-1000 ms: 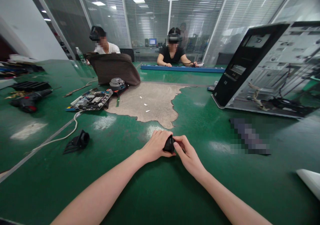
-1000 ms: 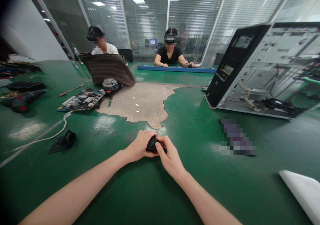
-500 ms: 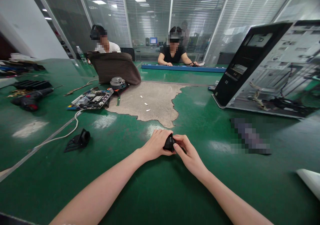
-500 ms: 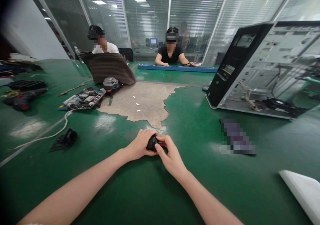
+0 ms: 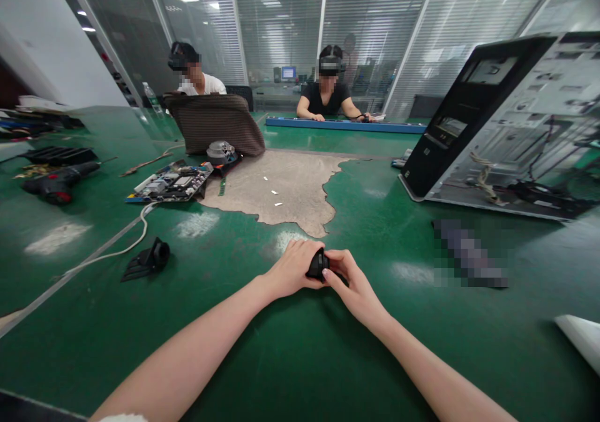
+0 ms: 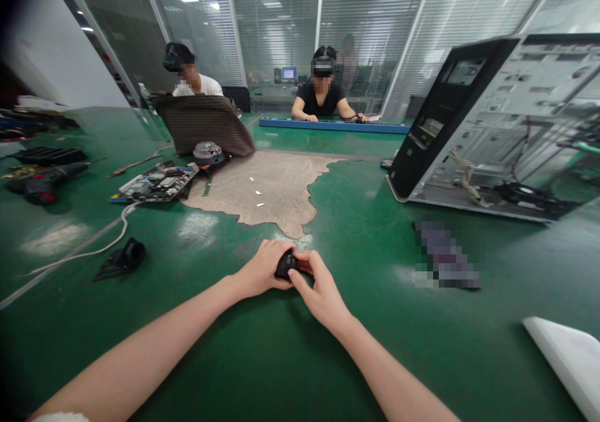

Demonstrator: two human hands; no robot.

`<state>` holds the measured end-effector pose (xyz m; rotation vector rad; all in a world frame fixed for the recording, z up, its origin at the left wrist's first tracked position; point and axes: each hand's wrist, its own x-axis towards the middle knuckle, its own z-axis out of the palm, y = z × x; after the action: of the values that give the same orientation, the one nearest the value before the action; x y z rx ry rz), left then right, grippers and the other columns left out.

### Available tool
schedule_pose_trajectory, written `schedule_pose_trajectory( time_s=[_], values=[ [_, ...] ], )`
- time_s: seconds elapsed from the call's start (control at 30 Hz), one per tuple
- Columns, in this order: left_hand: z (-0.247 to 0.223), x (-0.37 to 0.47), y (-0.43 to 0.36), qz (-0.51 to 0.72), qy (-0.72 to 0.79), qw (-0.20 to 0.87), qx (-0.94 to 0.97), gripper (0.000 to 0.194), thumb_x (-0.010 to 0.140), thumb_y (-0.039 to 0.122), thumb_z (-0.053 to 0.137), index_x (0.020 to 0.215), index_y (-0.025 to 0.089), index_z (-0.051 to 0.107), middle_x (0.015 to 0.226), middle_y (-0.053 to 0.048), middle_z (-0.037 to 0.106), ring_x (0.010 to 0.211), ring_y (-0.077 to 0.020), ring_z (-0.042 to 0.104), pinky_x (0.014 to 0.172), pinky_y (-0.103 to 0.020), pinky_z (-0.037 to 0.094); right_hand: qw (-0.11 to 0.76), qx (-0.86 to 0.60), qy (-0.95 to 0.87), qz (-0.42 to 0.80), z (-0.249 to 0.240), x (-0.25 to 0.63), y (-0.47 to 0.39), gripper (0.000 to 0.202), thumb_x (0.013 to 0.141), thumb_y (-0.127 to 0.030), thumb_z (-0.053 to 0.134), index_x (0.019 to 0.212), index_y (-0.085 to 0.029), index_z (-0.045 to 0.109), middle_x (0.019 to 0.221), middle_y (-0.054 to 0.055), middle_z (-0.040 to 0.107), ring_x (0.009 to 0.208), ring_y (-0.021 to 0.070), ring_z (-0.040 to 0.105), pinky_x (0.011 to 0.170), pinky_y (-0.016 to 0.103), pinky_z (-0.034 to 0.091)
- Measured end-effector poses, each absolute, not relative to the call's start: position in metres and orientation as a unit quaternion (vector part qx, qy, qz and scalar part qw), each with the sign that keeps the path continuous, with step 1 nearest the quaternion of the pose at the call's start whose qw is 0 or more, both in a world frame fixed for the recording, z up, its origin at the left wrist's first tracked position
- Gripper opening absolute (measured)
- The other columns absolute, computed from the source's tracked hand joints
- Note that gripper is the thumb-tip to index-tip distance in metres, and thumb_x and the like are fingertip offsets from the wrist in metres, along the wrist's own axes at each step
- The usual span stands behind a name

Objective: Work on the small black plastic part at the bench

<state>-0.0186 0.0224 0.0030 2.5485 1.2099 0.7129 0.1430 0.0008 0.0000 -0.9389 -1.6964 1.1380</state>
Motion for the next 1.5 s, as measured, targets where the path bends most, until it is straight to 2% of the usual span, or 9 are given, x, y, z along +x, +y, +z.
schedule_pose_trajectory(
  time_s=[0.13, 0.33, 0.5, 0.63, 0.8, 1.0, 1.17, 1.37, 1.5],
  values=[
    [0.002, -0.0184, 0.023, 0.247, 0.414, 0.111, 0.869, 0.057, 0.063, 0.04, 0.064, 0.108, 0.02, 0.036, 0.101, -0.006, 0.051, 0.092, -0.0229, 0.048, 0.079, -0.035, 0.033, 0.437, -0.392, -0.672, 0.452, -0.0024, 0.1414, 0.0033, 0.015, 0.083, -0.027, 0.044, 0.097, -0.022, 0.047, 0.091, 0.003, 0.053, 0.087, 0.0158, 0.056, 0.083, 0.034, 0.047],
    [0.0032, -0.0184, 0.0225, 0.244, 0.415, 0.109, 0.87, 0.057, 0.062, 0.039, 0.065, 0.107, 0.019, 0.037, 0.1, -0.006, 0.052, 0.091, -0.0228, 0.047, 0.078, -0.035, 0.033, 0.41, -0.409, -0.673, 0.46, -0.0025, 0.1419, 0.0036, 0.023, 0.083, -0.027, 0.043, 0.105, -0.021, 0.044, 0.098, 0.006, 0.054, 0.092, 0.0186, 0.055, 0.08, 0.036, 0.048],
    [0.0035, -0.0187, 0.022, 0.245, 0.408, 0.115, 0.872, 0.056, 0.062, 0.035, 0.065, 0.108, 0.02, 0.036, 0.103, -0.005, 0.051, 0.093, -0.0226, 0.047, 0.079, -0.035, 0.033, 0.424, -0.377, -0.685, 0.458, 0.0004, 0.1427, 0.001, 0.019, 0.081, -0.025, 0.047, 0.099, -0.022, 0.046, 0.1, 0.005, 0.052, 0.096, 0.0175, 0.053, 0.085, 0.034, 0.045],
    [0.0034, -0.0187, 0.0222, 0.248, 0.41, 0.114, 0.87, 0.057, 0.062, 0.037, 0.066, 0.107, 0.02, 0.036, 0.102, -0.005, 0.052, 0.092, -0.0225, 0.047, 0.078, -0.034, 0.033, 0.436, -0.385, -0.679, 0.448, -0.0017, 0.1421, 0.003, 0.013, 0.082, -0.027, 0.045, 0.094, -0.022, 0.048, 0.095, 0.004, 0.052, 0.09, 0.0159, 0.055, 0.083, 0.032, 0.046],
    [0.0042, -0.018, 0.0224, 0.245, 0.413, 0.108, 0.871, 0.057, 0.061, 0.039, 0.066, 0.106, 0.019, 0.037, 0.099, -0.005, 0.052, 0.089, -0.0224, 0.048, 0.077, -0.034, 0.033, 0.416, -0.406, -0.664, 0.471, -0.0034, 0.1425, 0.0047, 0.02, 0.082, -0.026, 0.044, 0.102, -0.022, 0.043, 0.094, 0.004, 0.054, 0.086, 0.0162, 0.057, 0.077, 0.032, 0.048],
    [0.0047, -0.0185, 0.022, 0.242, 0.413, 0.106, 0.872, 0.055, 0.062, 0.036, 0.066, 0.106, 0.02, 0.037, 0.1, -0.004, 0.052, 0.089, -0.022, 0.047, 0.078, -0.034, 0.033, 0.428, -0.37, -0.685, 0.459, -0.0009, 0.146, 0.002, 0.02, 0.078, -0.025, 0.051, 0.097, -0.022, 0.046, 0.102, 0.004, 0.049, 0.099, 0.0173, 0.051, 0.091, 0.035, 0.041],
    [0.0029, -0.0185, 0.0228, 0.245, 0.412, 0.102, 0.872, 0.057, 0.061, 0.039, 0.066, 0.107, 0.019, 0.037, 0.101, -0.005, 0.052, 0.09, -0.0221, 0.047, 0.078, -0.033, 0.033, 0.439, -0.375, -0.671, 0.465, -0.0028, 0.1452, 0.0042, 0.013, 0.081, -0.027, 0.048, 0.092, -0.022, 0.046, 0.099, 0.004, 0.049, 0.093, 0.0159, 0.054, 0.087, 0.033, 0.044],
    [0.0021, -0.018, 0.0232, 0.243, 0.411, 0.099, 0.873, 0.056, 0.062, 0.039, 0.064, 0.106, 0.019, 0.036, 0.1, -0.004, 0.052, 0.09, -0.0218, 0.047, 0.078, -0.033, 0.032, 0.411, -0.383, -0.673, 0.481, -0.0045, 0.1465, 0.0075, 0.022, 0.08, -0.026, 0.048, 0.101, -0.022, 0.043, 0.098, 0.004, 0.052, 0.093, 0.017, 0.055, 0.088, 0.036, 0.043],
    [0.0038, -0.0178, 0.022, 0.24, 0.414, 0.104, 0.872, 0.055, 0.062, 0.036, 0.064, 0.106, 0.02, 0.036, 0.099, -0.004, 0.052, 0.089, -0.0219, 0.047, 0.078, -0.033, 0.032, 0.417, -0.36, -0.679, 0.484, -0.0046, 0.1486, 0.0074, 0.02, 0.078, -0.026, 0.052, 0.097, -0.022, 0.045, 0.097, 0.003, 0.051, 0.094, 0.0167, 0.054, 0.088, 0.035, 0.043]
  ],
)
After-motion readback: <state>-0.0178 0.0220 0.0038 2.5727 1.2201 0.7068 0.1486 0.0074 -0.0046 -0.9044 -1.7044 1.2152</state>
